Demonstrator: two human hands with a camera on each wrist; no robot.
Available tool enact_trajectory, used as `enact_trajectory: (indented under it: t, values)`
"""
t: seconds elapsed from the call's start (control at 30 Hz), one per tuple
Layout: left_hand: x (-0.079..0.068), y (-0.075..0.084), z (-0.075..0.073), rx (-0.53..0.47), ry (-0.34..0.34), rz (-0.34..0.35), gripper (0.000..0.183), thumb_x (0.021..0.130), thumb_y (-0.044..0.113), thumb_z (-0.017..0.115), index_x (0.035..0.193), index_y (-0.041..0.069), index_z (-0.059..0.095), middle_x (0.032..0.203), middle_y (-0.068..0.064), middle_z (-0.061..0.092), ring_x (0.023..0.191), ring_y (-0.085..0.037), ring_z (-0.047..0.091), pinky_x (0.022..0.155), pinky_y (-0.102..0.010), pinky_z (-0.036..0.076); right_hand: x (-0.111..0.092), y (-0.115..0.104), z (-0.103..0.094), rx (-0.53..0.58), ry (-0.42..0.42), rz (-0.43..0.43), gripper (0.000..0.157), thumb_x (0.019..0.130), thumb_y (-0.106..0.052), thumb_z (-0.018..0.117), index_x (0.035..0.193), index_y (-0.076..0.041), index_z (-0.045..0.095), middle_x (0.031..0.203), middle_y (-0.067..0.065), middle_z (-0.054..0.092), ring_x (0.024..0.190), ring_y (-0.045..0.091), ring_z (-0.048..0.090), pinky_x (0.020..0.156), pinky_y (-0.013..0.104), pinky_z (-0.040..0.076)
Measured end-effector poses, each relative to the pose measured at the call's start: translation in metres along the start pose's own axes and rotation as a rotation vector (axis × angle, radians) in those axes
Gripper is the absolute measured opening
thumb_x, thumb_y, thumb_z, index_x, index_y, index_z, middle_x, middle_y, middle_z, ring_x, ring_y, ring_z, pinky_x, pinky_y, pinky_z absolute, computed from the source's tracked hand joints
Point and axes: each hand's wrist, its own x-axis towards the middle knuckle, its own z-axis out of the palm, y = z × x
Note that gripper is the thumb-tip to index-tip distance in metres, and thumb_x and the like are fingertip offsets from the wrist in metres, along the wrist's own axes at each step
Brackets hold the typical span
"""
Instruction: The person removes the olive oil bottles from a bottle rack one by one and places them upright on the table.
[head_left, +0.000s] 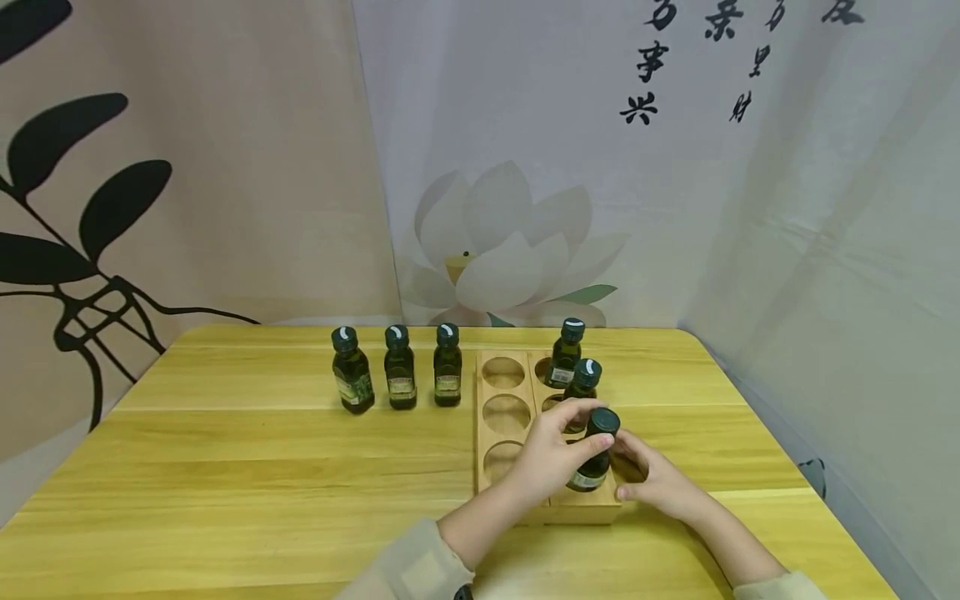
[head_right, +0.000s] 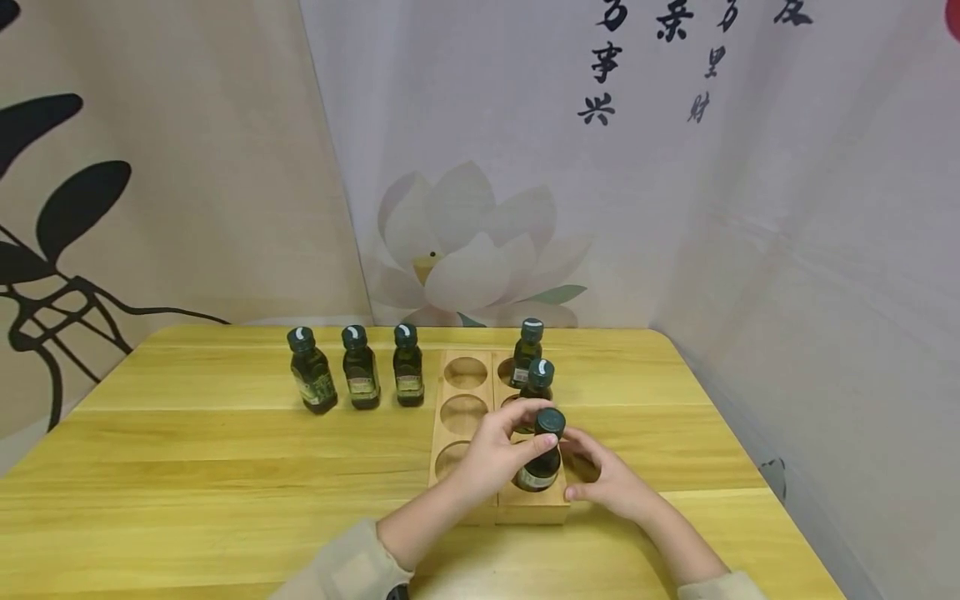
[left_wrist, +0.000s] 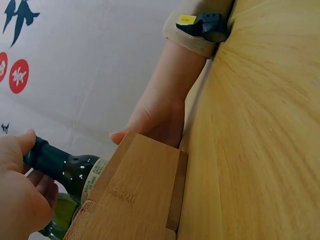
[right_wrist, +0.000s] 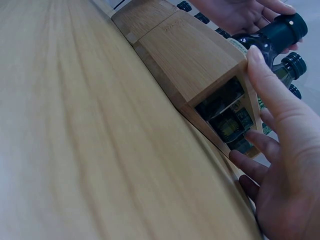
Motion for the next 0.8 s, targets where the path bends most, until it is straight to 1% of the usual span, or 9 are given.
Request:
enact_trajectory:
  t: [0.1,0.17,0.33,0.43,0.57,0.67,0.73,0.8]
  values:
    - [0.000,0.001,0.000,0.005,0.001,0.003,0.033,0.088,0.001,0.067,0.120,-0.005,0.060,0.102,-0.016,0.064,0.095,-0.017,0.059,0.090,-0.049,0.047,0.000,0.000,0.000,0.008,-0.005,0.004,0.079,0.087,-0.027,0.073,0.145,0.005,0.030,0.135,0.025,0.047,0.123,0.006,0.044,0.101,0.019,0.033]
    - [0.000,0.002,0.000,0.007,0.000,0.002,0.033,0.088,0.001,0.067,0.120,-0.005,0.060,0.102,-0.016,0.064,0.095,-0.017,0.060,0.089,-0.045,0.049,0.000,0.001,0.000,0.012,-0.006,-0.001,0.079,0.087,-0.028,0.073,0.145,0.005,0.030,0.135,0.025,0.047,0.123,0.006,0.044,0.101,0.019,0.033]
    - [0.002,0.008,-0.001,0.002,0.007,-0.006,0.033,0.088,0.001,0.067,0.120,-0.003,0.061,0.100,-0.013,0.064,0.093,-0.016,0.060,0.084,-0.031,0.049,0.000,0.003,-0.001,0.008,-0.005,-0.018,0.082,0.087,-0.028,0.072,0.145,0.008,0.027,0.136,0.030,0.044,0.122,0.003,0.043,0.100,0.019,0.034]
    - [0.003,0.014,-0.002,-0.010,0.011,-0.005,0.032,0.089,0.002,0.067,0.121,-0.002,0.061,0.101,-0.012,0.063,0.092,-0.015,0.059,0.081,-0.028,0.050,-0.001,0.003,0.000,0.009,-0.005,-0.009,0.083,0.087,-0.029,0.072,0.146,0.007,0.026,0.137,0.032,0.041,0.123,0.002,0.042,0.100,0.019,0.034]
    - [0.005,0.021,-0.004,-0.029,0.005,0.001,0.032,0.090,0.002,0.066,0.121,-0.002,0.061,0.103,-0.012,0.062,0.090,-0.013,0.059,0.078,-0.025,0.051,-0.001,0.002,0.000,0.008,-0.004,-0.007,0.084,0.087,-0.028,0.073,0.146,0.008,0.025,0.139,0.033,0.039,0.123,0.001,0.040,0.100,0.018,0.032]
    - [0.006,0.028,-0.007,-0.019,-0.003,0.000,0.032,0.090,0.002,0.066,0.121,-0.003,0.061,0.104,-0.012,0.062,0.089,-0.012,0.058,0.078,-0.026,0.051,-0.002,0.002,0.000,-0.006,0.001,-0.014,0.084,0.086,-0.025,0.074,0.145,0.009,0.025,0.138,0.035,0.038,0.123,0.000,0.040,0.100,0.017,0.032]
    - [0.008,0.033,-0.009,-0.006,-0.002,-0.001,0.032,0.090,0.002,0.066,0.121,-0.003,0.061,0.104,-0.012,0.061,0.088,-0.013,0.057,0.079,-0.027,0.051,-0.001,0.002,0.000,-0.008,0.000,-0.016,0.082,0.086,-0.022,0.074,0.145,0.007,0.027,0.138,0.033,0.040,0.123,0.002,0.040,0.100,0.017,0.031]
    - [0.010,0.030,-0.010,0.007,0.008,0.003,0.034,0.089,0.001,0.066,0.122,-0.002,0.061,0.104,-0.012,0.062,0.089,-0.014,0.058,0.079,-0.029,0.051,0.000,0.001,0.000,-0.010,-0.007,-0.026,0.079,0.086,-0.019,0.074,0.146,0.003,0.029,0.138,0.029,0.042,0.124,0.005,0.041,0.100,0.019,0.031]
